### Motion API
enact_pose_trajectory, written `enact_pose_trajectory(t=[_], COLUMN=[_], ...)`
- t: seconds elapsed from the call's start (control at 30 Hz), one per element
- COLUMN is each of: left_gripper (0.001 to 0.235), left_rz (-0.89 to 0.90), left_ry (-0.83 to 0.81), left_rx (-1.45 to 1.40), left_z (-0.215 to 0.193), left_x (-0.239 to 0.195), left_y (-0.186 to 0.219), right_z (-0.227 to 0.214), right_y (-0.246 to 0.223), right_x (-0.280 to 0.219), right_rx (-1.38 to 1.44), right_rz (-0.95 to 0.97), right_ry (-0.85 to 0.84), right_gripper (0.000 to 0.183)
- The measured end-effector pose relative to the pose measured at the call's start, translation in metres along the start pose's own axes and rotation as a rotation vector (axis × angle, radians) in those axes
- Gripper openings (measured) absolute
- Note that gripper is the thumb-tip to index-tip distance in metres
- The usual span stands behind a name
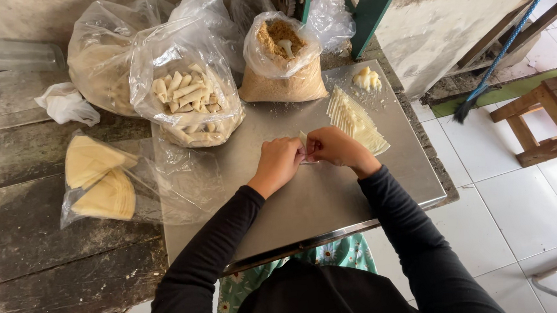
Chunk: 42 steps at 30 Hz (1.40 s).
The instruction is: The person repeatedly scoops a crumbly filling into triangular pastry sheets, folds them into triangles, and places them on a metal tray. The process continues with multiple units being assembled one by one.
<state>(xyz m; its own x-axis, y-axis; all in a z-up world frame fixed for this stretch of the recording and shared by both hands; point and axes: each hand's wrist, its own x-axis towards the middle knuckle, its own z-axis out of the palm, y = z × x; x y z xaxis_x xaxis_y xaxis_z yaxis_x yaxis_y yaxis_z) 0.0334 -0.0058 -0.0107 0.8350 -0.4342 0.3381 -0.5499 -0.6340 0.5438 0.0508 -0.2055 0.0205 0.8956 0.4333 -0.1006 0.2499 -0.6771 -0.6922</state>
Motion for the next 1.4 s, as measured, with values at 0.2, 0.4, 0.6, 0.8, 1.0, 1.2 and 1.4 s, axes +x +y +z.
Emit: enact_pose_trajectory(t=[0.2,0.4,0.6,0.8,1.0,1.2,1.4], left_gripper=[0.009,0.009,0.026,0.013,0.008,0.013,0.003], left_rz=[0.185,0.168,-0.357,-0.007,0.130,-0.255,-0.037], left_ry=[0.046,0.197,-0.034,0.217,0.242,0.233,0.270], left_rx=[0.158,0.251,0.021,0.124,0.306,0.030,0.153], left_z=[0.005,0.009,-0.009,0.000,0.010,0.007,0.009], left_x=[-0.020,-0.022,-0.004,-0.017,-0.022,-0.008,-0.020], left_y=[-0.001,0.014,0.016,0.013,0.009,0.012,0.013], right_z=[0.020,0.038,0.018,0.029,0.039,0.041,0.035], right_y=[-0.006,-0.002,0.014,0.012,0.010,0.011,0.013], right_x=[-0.034,-0.045,-0.016,-0.029,-0.034,-0.025,-0.033], right_rx=[-0.107,-0.248,0.083,-0.230,-0.387,-0.242,-0.327], right_rz=[-0.289,-0.364,-0.016,-0.200,-0.156,-0.084,-0.225], right_ry=[0.307,0.444,0.232,0.415,0.469,0.560,0.494], right_gripper=[0.007,0.007,0.015,0.007,0.009,0.013,0.013])
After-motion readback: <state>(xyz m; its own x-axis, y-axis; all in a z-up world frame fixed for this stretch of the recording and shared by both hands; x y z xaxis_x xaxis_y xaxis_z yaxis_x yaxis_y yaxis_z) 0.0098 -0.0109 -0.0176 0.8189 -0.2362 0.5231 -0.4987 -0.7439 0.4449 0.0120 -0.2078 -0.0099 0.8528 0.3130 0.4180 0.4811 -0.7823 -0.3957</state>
